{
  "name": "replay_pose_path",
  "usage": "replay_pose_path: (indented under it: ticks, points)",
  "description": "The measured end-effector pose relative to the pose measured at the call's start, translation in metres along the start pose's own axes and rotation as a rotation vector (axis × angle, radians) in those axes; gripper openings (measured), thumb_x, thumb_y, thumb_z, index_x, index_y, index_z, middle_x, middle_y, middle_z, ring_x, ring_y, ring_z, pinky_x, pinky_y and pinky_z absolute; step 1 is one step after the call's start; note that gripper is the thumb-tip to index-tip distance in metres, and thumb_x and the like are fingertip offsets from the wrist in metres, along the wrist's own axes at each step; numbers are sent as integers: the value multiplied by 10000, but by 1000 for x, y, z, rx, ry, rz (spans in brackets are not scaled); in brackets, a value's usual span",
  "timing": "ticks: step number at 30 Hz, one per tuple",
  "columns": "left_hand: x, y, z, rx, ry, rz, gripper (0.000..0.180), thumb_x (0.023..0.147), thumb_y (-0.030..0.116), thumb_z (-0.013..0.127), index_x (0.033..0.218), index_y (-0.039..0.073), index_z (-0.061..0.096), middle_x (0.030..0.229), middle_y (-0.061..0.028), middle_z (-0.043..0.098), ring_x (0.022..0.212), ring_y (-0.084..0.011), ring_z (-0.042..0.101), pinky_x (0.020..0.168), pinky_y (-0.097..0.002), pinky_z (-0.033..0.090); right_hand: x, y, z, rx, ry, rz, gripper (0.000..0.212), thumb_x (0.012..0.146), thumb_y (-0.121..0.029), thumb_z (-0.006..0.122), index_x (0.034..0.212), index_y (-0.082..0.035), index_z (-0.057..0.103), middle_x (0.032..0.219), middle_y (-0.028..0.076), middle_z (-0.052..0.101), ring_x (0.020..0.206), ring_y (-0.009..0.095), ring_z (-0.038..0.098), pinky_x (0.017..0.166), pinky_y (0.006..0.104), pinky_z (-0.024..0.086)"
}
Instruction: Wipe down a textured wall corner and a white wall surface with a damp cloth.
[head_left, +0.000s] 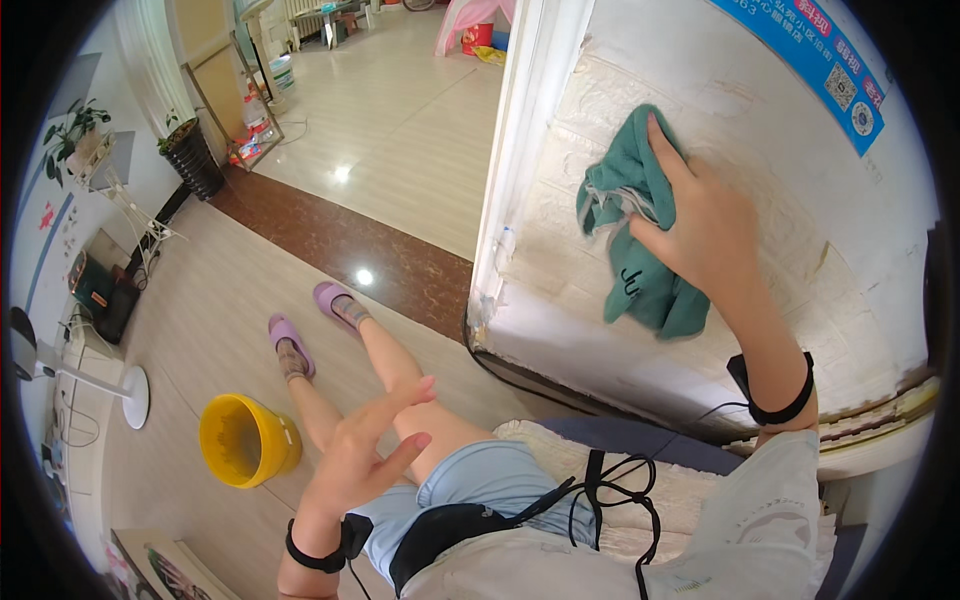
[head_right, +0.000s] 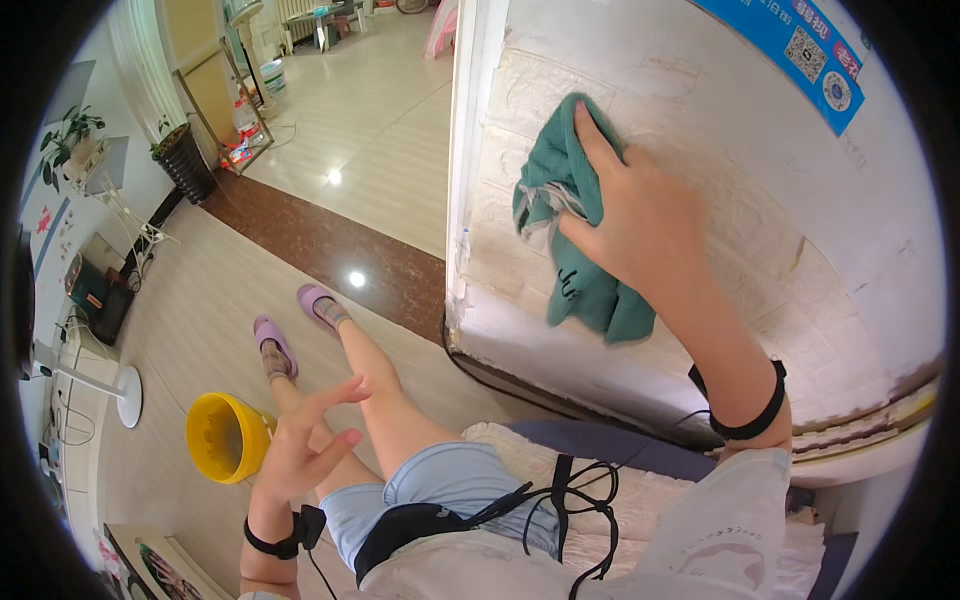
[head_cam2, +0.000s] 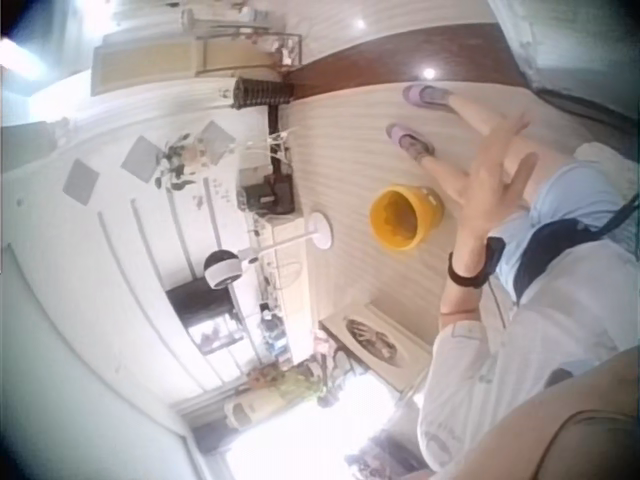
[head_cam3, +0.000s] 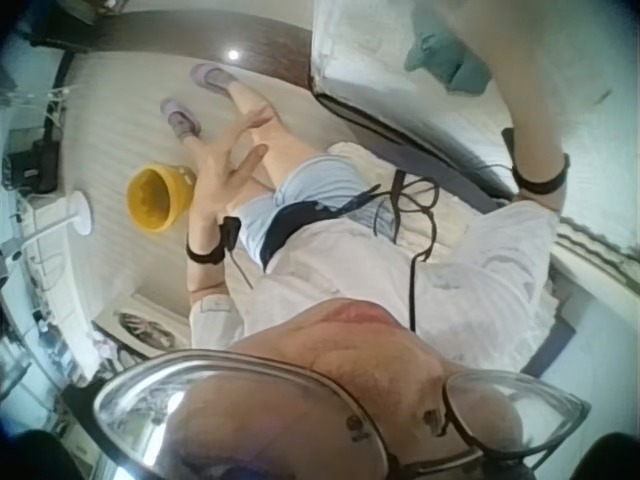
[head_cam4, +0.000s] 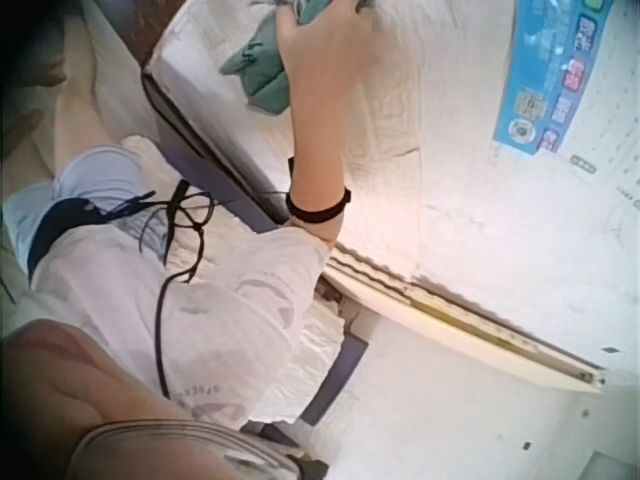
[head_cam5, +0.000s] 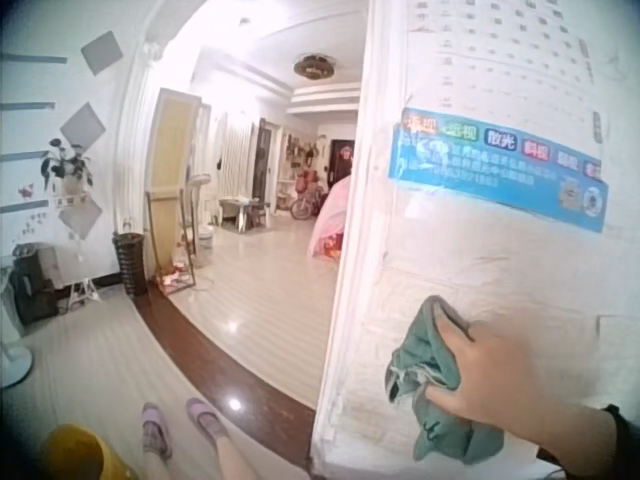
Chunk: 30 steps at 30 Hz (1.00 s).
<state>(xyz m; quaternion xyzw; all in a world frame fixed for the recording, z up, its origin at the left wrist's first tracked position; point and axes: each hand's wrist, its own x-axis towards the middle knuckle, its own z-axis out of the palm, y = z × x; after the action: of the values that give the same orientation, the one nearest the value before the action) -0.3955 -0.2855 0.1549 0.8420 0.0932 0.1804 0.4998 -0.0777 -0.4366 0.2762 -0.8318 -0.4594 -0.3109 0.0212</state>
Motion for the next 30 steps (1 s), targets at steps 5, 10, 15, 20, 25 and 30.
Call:
replay_pose_path:
  ticks: [5, 10, 15, 20, 25, 30]
  points:
    - [3, -1, -1, -4, -39, 34, 585, 794, -69, 635, 1352, 31, 489, 1175, -138, 638, 1116, -245, 601, 952, -335, 457, 16, -6, -11, 13, 35, -41, 849, 667, -390, 728, 1437, -194, 428, 735, 129, 583, 654, 292, 601, 571, 397, 486]
    - [10, 8, 1, 5, -71, 23, 558, 815, -40, 640, 1347, 28, 488, 1185, -135, 635, 1121, -244, 596, 940, -332, 461, 8, 1, -5, 85, 105, -11, 825, 675, -363, 725, 1427, -178, 441, 742, 134, 586, 677, 296, 600, 594, 394, 482]
    - [30, 14, 14, 9, -86, 30, 530, 838, 17, 648, 1344, 30, 489, 1193, -130, 632, 1145, -240, 582, 959, -343, 448, -19, 6, -3, 193, 10, 31, 798, 680, -341, 729, 1397, -107, 468, 785, 144, 608, 716, 308, 611, 628, 388, 484]
    - [68, 13, 62, -35, -199, 43, 600, 877, 108, 653, 1408, 30, 384, 1320, -145, 542, 1210, -240, 533, 977, -379, 442, -42, -18, -6, 549, 145, -47, 739, 685, -268, 757, 1343, -42, 507, 900, 159, 647, 810, 320, 636, 715, 366, 500]
    - [88, 29, 109, -749, -143, -158, 719, 914, 313, 652, 1450, 36, 260, 1351, -205, 479, 1202, -277, 514, 884, -370, 502, -53, -48, -5, 1066, 141, -52, 620, 677, -221, 810, 1213, -31, 563, 984, 149, 626, 872, 304, 631, 764, 355, 494]
    - [87, 23, 102, -1006, -71, -187, 677, 843, 314, 741, 1342, 13, 395, 1277, -125, 530, 1148, -202, 539, 903, -335, 486, -62, -46, -6, 1211, 77, -89, 592, 664, -187, 833, 1162, -31, 555, 1011, 125, 603, 924, 277, 612, 809, 349, 481]
